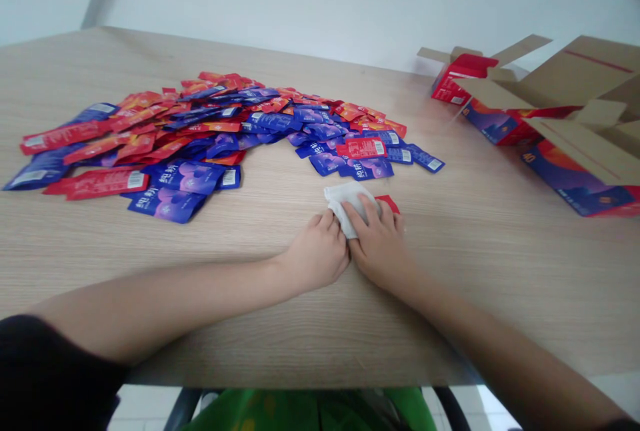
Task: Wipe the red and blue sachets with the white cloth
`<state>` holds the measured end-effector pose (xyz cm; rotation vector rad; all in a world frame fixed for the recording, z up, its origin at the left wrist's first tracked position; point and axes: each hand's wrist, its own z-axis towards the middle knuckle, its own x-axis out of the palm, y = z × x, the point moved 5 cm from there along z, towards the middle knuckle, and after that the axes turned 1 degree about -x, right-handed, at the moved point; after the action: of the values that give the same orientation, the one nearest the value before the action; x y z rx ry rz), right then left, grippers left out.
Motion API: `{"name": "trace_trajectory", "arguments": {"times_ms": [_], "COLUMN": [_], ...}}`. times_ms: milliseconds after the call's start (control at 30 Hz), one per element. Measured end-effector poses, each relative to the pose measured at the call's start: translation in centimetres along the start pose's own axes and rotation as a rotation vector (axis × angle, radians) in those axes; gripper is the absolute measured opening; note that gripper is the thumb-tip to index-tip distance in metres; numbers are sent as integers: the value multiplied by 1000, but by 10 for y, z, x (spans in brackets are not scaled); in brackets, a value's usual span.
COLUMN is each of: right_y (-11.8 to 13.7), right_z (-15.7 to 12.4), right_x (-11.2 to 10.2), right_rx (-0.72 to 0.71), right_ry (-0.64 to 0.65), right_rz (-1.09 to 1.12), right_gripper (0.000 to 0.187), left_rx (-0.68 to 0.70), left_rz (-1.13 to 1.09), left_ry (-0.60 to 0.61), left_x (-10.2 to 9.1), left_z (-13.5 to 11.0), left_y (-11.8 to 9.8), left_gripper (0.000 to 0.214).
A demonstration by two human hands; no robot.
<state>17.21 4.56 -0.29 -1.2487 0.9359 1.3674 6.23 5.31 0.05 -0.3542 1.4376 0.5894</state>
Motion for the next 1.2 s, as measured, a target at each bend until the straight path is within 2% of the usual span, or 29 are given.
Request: {"name": "trace_trajectory", "arguments": {"times_ms": [200, 433, 633, 700, 833, 900, 1100, 1200], "right_y": [-37, 2, -35, -33, -5, -3, -41, -27], "right_z": [6, 0, 5, 5, 3, 3, 8, 6], "right_x": [3, 1, 6, 5, 2, 2, 5, 2], "right_rx": [201, 23, 201, 203, 33, 2, 209, 143], "right_ry": [24, -13, 31, 22, -8, -7, 26, 5], "right_rz": [-26, -15, -30, -28, 4, 21, 3, -2], "right_gripper": [52, 53, 54, 53, 54, 54, 53, 52], "left_rx": [-29, 5, -28, -28, -4, -2, -42, -38], "left_rz": [58, 26, 47, 38, 4, -1, 4, -5], "left_ry": [-11, 13, 8, 5, 3, 5, 26, 28], "left_x": [3, 2, 2, 2, 1, 1, 1, 0], "left_z": [-1, 0, 0, 0, 0, 0, -1, 0], "left_y": [0, -1, -1, -1, -1, -1, 1, 1], "left_gripper": [55, 44, 55, 56, 47, 45, 56, 55]}}
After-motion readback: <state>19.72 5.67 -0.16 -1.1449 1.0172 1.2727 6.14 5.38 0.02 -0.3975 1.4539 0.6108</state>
